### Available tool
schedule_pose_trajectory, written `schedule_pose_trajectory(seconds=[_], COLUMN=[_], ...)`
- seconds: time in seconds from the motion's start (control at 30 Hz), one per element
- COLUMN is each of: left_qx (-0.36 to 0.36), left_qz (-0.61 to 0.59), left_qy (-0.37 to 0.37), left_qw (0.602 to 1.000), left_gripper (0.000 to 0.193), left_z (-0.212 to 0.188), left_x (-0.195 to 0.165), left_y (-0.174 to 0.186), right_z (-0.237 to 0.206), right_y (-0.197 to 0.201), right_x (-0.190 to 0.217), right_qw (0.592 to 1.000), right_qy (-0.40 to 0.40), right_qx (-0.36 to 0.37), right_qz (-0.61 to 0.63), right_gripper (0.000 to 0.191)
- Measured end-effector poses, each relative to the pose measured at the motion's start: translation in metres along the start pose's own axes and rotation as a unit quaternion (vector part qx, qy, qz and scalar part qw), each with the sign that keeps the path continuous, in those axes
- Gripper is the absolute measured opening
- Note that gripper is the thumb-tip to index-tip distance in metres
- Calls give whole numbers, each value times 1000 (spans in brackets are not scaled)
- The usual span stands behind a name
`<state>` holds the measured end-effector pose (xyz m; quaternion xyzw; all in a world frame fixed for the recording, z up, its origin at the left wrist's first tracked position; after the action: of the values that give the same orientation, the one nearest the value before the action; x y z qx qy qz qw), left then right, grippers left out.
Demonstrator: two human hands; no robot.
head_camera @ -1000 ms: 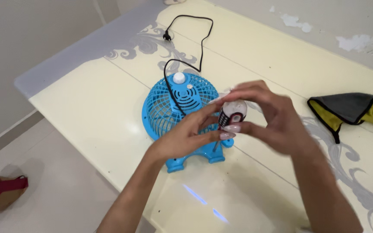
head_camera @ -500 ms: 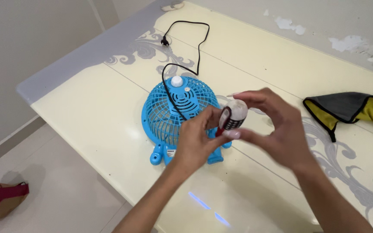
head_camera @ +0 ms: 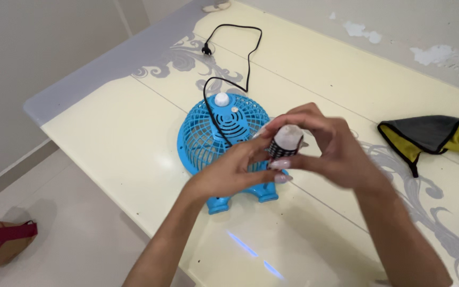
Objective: The person uses a screwdriver to loosen and remove screws from the front grille and base of a small blue electric fan. They remove the front grille, then continue to unscrew fasteners on the base while the fan remains on the table.
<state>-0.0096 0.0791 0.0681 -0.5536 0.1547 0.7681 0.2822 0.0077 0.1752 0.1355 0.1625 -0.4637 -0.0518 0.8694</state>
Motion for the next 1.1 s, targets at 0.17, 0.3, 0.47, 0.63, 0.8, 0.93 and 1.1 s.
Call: schedule_pose_trajectory(seconds=[0.17,0.3,0.47,0.63,0.8,0.93,1.1], left_qx=[-16,-127,-250,-329,-286,-106,45], left_qz=[23,133,163,232,259,173,36], left_qy=[30,-38,-81,-88,-74,-91,28], left_qw=[999,982,951,911,920,975,998], left_gripper=[53,55,41,40,49,48,55], left_z=[1,-7,-16,-24,-13,-2,-3], left_x=[14,3,-7,-14,-10,-5,15], left_y=[3,11,14,5,6,5,2], right_z=[15,-1,-23,-40,-31,-20,2], right_y=[-7,-3,17,12,3,6,10], right_x=[-15,-44,-7,30,50,32,17], right_qw=[961,941,998,930,893,958,985], right_qy=[-49,-222,-51,23,85,28,68], right_qx=[210,161,-43,-239,-265,-135,68], right_qz=[175,196,-4,-279,-353,-250,-144], right_gripper=[50,61,65,74,62,63,64])
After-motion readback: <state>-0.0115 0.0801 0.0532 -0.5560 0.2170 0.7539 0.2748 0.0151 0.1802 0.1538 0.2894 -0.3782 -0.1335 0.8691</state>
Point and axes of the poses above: each hand's wrist, its own z-axis towards the middle knuckle, its own y-axis out of the back of the hand, x = y × z, the point moved 10 cm from there along z, towards the middle knuckle, and after that the axes turned 14 degrees about -x, right-handed, at the moved point
